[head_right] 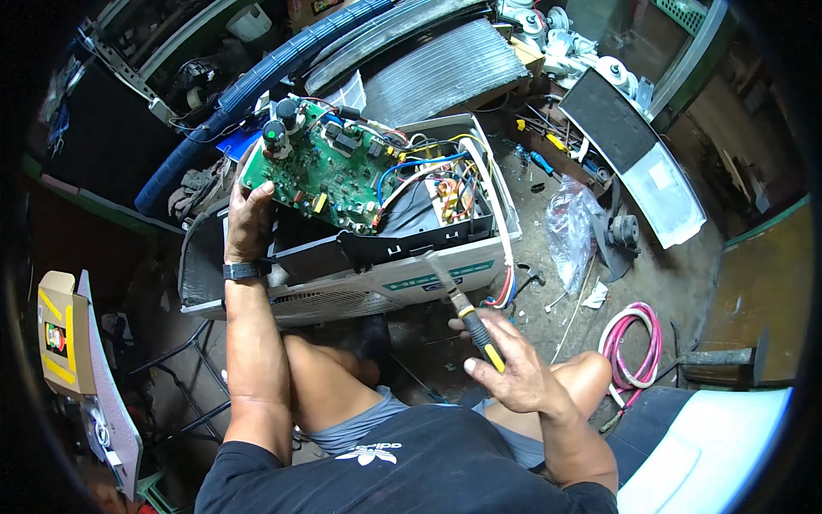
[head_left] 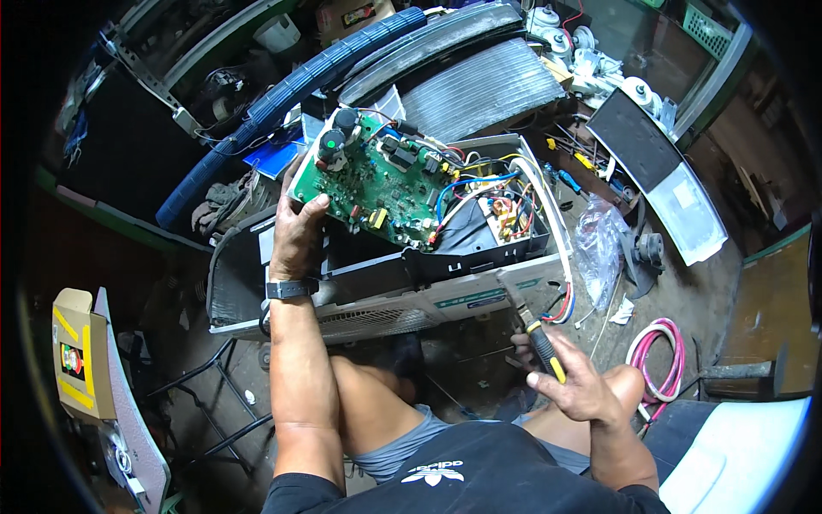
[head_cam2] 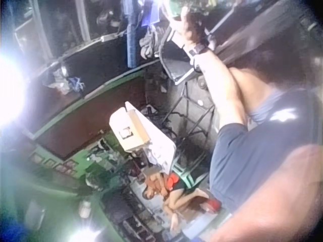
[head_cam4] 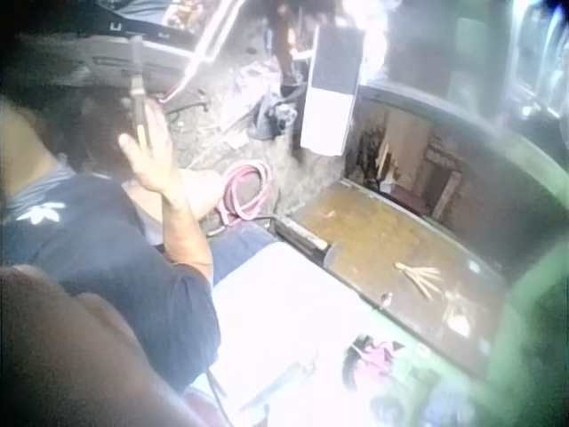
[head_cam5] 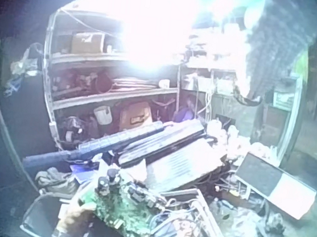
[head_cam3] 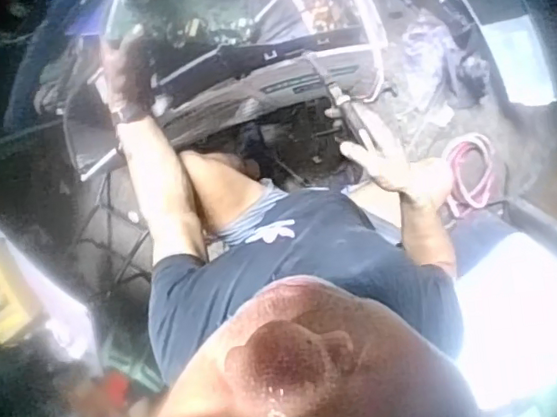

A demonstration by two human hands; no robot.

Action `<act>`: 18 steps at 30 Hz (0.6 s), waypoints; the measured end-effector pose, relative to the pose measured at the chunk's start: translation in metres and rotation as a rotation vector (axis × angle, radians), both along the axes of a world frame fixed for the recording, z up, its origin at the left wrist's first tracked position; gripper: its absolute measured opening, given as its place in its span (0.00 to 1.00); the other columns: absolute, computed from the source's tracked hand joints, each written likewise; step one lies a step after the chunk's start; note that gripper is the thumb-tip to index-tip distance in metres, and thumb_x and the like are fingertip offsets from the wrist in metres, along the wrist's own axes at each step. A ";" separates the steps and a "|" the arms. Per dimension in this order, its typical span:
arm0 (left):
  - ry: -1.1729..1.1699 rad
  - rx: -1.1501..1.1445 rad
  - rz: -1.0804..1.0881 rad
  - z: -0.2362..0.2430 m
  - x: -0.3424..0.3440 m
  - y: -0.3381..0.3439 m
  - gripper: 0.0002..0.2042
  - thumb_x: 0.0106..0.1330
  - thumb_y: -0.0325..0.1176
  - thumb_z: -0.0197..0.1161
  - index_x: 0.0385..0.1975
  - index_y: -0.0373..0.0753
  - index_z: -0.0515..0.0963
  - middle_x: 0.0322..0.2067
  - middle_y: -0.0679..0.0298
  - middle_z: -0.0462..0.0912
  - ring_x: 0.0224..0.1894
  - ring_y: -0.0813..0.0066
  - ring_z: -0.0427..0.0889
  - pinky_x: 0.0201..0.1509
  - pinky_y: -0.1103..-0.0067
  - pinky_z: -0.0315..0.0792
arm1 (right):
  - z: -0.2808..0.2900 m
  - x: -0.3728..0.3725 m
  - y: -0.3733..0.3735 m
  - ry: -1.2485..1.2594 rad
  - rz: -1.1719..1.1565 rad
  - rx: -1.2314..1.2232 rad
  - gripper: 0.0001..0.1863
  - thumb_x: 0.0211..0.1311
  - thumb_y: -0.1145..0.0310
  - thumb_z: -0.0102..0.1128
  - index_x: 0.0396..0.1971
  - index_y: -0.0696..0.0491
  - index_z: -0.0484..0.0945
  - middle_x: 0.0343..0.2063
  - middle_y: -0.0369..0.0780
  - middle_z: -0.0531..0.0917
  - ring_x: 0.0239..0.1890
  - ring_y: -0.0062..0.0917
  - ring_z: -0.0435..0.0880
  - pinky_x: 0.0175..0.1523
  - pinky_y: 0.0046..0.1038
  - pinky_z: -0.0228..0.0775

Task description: The person removes and manipulates the control circuit board of an air conditioner unit using pliers and a screwdriver, detaching wires and screws.

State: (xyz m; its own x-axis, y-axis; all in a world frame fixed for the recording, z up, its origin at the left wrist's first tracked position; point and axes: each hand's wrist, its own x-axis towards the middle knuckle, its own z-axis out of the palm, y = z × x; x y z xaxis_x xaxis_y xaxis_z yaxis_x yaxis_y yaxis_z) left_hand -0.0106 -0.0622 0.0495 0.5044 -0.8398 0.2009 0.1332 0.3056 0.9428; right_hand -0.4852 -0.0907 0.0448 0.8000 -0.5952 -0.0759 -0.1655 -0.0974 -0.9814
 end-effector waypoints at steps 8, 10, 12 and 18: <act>-0.080 -0.059 0.002 -0.013 0.011 -0.006 0.40 0.65 0.37 0.79 0.77 0.39 0.66 0.64 0.59 0.79 0.64 0.68 0.79 0.70 0.72 0.75 | 0.153 0.033 -0.030 0.324 0.119 -0.597 0.32 0.54 0.78 0.72 0.63 0.59 0.79 0.65 0.54 0.77 0.68 0.50 0.78 0.73 0.42 0.68; -0.080 -0.073 0.007 -0.011 0.010 -0.002 0.40 0.65 0.37 0.79 0.76 0.39 0.67 0.64 0.59 0.79 0.64 0.68 0.79 0.70 0.72 0.75 | 0.164 0.033 -0.043 0.193 0.214 -0.414 0.34 0.55 0.73 0.73 0.64 0.65 0.78 0.65 0.55 0.77 0.70 0.47 0.77 0.75 0.42 0.64; -0.077 -0.069 0.007 -0.005 0.005 0.001 0.40 0.65 0.36 0.79 0.76 0.39 0.67 0.64 0.59 0.79 0.64 0.69 0.79 0.69 0.73 0.75 | 0.170 0.025 -0.040 0.089 0.150 -0.105 0.39 0.54 0.75 0.75 0.68 0.68 0.74 0.64 0.54 0.81 0.71 0.44 0.77 0.78 0.41 0.61; -0.106 -0.055 0.021 -0.015 0.009 -0.008 0.37 0.66 0.35 0.74 0.76 0.39 0.68 0.64 0.58 0.79 0.63 0.69 0.79 0.69 0.73 0.75 | 0.199 0.021 -0.033 -0.287 -0.166 -0.063 0.48 0.59 0.55 0.78 0.69 0.73 0.68 0.67 0.67 0.73 0.60 0.50 0.86 0.57 0.46 0.84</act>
